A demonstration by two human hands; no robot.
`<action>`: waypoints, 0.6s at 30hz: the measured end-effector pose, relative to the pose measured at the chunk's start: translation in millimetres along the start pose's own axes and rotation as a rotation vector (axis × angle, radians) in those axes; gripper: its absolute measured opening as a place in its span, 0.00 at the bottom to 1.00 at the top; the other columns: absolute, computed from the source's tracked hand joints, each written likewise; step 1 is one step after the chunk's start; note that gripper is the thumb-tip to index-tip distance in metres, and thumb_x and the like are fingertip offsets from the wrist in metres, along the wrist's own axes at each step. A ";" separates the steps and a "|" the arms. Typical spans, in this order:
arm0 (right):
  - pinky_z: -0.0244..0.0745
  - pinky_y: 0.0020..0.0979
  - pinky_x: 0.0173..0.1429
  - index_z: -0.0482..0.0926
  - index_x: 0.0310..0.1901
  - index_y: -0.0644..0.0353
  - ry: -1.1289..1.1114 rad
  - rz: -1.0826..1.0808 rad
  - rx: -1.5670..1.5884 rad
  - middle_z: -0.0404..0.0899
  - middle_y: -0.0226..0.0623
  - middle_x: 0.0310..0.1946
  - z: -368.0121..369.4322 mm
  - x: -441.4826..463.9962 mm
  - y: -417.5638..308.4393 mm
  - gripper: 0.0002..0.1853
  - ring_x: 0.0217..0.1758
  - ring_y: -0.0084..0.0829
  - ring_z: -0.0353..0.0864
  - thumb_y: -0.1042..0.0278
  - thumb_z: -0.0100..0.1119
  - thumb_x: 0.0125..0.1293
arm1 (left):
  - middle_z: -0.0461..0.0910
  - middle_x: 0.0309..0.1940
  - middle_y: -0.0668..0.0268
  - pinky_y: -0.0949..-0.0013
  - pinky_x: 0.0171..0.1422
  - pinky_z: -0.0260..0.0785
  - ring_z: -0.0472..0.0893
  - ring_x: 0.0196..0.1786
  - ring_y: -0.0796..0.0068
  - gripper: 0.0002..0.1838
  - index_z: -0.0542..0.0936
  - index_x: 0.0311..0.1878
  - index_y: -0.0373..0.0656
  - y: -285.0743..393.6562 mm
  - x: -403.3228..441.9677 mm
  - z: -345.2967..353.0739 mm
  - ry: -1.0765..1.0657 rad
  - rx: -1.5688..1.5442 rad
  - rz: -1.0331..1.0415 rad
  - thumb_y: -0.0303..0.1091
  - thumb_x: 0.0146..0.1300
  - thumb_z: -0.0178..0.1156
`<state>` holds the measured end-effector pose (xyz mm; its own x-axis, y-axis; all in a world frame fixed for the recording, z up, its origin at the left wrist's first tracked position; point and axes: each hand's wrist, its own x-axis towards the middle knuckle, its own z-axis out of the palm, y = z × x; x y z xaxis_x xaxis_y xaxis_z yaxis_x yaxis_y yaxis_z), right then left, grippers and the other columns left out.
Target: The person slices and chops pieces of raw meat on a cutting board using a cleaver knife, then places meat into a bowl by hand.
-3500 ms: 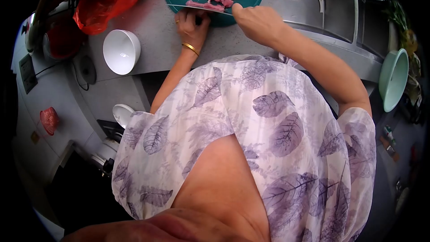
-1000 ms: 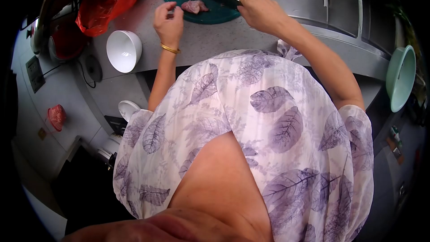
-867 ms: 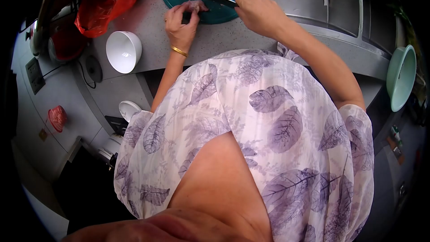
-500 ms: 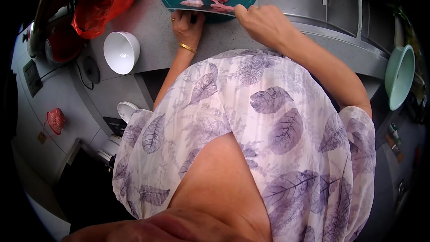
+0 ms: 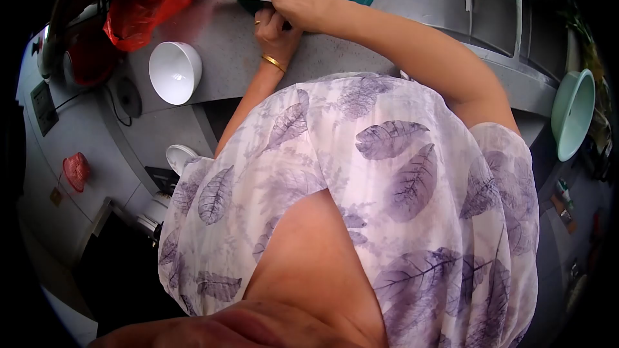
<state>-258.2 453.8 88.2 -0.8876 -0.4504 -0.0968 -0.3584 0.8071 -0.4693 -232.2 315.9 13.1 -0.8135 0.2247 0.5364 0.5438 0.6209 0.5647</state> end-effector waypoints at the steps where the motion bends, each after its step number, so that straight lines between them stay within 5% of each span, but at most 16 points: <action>1: 0.77 0.39 0.30 0.68 0.35 0.67 -0.028 0.020 0.000 0.80 0.49 0.25 -2.5 2.9 -0.3 0.12 0.29 0.45 0.82 0.68 0.57 0.55 | 0.77 0.30 0.60 0.62 0.40 0.69 0.75 0.34 0.56 0.09 0.79 0.29 0.43 -0.8 -1.3 0.0 -0.001 -0.001 0.009 0.27 0.40 0.67; 10: 0.70 0.46 0.28 0.65 0.35 0.61 -0.109 0.161 -0.112 0.76 0.48 0.20 -45.1 -69.1 28.0 0.10 0.25 0.50 0.77 0.64 0.51 0.64 | 0.78 0.31 0.60 0.64 0.41 0.70 0.77 0.36 0.59 0.08 0.80 0.31 0.39 -3.0 -8.9 -9.9 0.011 -0.002 -0.005 0.25 0.46 0.69; 18: 0.72 0.43 0.25 0.64 0.33 0.63 -0.173 0.071 -0.192 0.76 0.47 0.19 -52.8 -96.8 10.6 0.05 0.24 0.47 0.79 0.73 0.48 0.60 | 0.78 0.33 0.60 0.59 0.41 0.67 0.76 0.36 0.57 0.10 0.81 0.35 0.45 -3.7 -9.4 -10.4 0.003 -0.008 -0.033 0.26 0.47 0.66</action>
<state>-191.3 526.1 138.9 -0.8556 -0.4351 -0.2805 -0.3598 0.8894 -0.2819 -224.4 303.7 12.4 -0.8301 0.2020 0.5197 0.5187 0.6218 0.5868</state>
